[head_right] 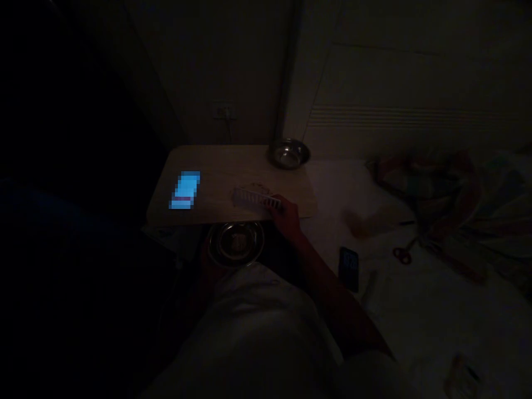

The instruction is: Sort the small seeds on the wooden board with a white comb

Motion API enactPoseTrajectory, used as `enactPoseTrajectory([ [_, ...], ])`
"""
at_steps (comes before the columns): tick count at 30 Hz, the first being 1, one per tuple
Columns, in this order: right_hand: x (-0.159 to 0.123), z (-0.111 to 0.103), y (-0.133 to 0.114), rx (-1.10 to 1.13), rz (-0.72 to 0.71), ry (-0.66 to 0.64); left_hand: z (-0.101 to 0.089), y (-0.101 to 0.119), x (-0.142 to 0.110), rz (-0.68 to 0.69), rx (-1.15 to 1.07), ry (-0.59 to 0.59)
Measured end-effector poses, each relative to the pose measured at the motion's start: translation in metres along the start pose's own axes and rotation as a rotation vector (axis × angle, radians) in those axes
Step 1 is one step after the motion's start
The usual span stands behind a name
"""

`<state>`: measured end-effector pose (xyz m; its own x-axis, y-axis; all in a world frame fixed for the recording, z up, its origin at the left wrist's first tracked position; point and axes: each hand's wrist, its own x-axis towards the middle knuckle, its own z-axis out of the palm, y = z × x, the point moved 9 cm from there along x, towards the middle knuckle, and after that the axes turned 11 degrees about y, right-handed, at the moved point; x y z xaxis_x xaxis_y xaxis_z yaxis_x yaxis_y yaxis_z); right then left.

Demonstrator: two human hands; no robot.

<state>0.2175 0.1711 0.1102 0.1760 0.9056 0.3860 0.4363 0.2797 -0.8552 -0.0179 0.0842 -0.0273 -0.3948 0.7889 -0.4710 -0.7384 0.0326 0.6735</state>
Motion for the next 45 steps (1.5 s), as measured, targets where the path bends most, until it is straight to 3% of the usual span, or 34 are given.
enactPoseTrajectory([
  [5, -0.005, 0.002, -0.001, 0.004, 0.009, -0.017, 0.001, 0.011, -0.002, 0.135, 0.070, -0.021],
  [14, -0.019, 0.001, 0.001, 0.036, 0.063, 0.006, 0.006, -0.005, 0.000, -0.057, -0.043, -0.029],
  [20, -0.024, 0.005, -0.001, 0.053, 0.068, -0.038, 0.006, -0.004, 0.004, -0.053, -0.066, -0.011],
  [26, -0.025, 0.018, -0.004, 0.165, 0.098, -0.169, 0.003, -0.004, 0.002, -0.074, -0.041, 0.004],
  [33, -0.011, 0.011, 0.010, 0.146, 0.184, 0.095, 0.005, 0.004, -0.002, 0.012, -0.010, 0.011],
  [38, -0.004, 0.028, 0.012, 0.079, 0.125, 0.082, 0.005, 0.005, 0.000, 0.030, 0.008, 0.006],
  [45, 0.012, 0.003, 0.013, -0.045, 0.052, 0.239, -0.001, -0.001, 0.002, -0.030, -0.024, 0.003],
])
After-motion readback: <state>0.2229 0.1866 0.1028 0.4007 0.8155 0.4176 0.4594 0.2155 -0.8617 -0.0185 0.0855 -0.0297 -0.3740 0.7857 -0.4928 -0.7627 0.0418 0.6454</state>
